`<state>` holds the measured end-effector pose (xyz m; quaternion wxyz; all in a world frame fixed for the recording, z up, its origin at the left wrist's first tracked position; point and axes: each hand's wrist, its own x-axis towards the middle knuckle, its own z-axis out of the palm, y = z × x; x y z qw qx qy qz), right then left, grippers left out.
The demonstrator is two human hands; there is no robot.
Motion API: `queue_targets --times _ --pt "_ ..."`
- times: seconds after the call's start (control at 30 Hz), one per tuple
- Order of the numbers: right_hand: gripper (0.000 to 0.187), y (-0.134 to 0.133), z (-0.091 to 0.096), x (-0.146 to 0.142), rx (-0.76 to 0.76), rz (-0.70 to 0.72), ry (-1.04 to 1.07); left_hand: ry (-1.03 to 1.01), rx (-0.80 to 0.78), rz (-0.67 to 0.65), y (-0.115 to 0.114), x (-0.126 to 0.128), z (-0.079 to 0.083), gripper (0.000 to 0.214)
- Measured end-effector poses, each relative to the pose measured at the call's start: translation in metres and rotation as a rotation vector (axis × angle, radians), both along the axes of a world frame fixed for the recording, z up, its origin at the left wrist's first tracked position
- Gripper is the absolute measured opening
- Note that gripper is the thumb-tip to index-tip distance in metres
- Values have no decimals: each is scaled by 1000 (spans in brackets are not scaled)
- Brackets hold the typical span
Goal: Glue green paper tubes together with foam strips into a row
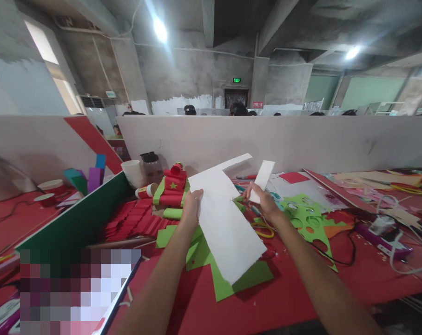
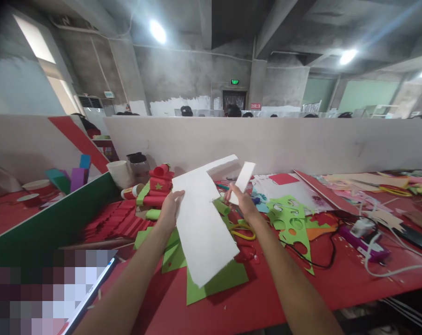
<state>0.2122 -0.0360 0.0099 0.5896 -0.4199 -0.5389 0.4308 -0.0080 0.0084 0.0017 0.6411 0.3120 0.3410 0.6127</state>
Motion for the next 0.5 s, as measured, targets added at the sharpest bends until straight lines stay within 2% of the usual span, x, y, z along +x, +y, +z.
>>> queue_targets --times 0.1,0.23,0.3,0.4,0.5 --pt "39 -1 -3 0 -29 77 -196 58 93 146 1 3 -2 36" --pt "24 -7 -2 0 -63 255 -352 70 160 232 2 4 -5 31" --pt "21 -11 -1 0 -80 280 -405 84 166 254 2 4 -5 28" --pt "19 -12 -2 0 -102 245 -437 82 166 205 -1 5 -3 26" --pt "22 -5 -7 3 -120 124 -360 80 140 31 -7 8 0 28"
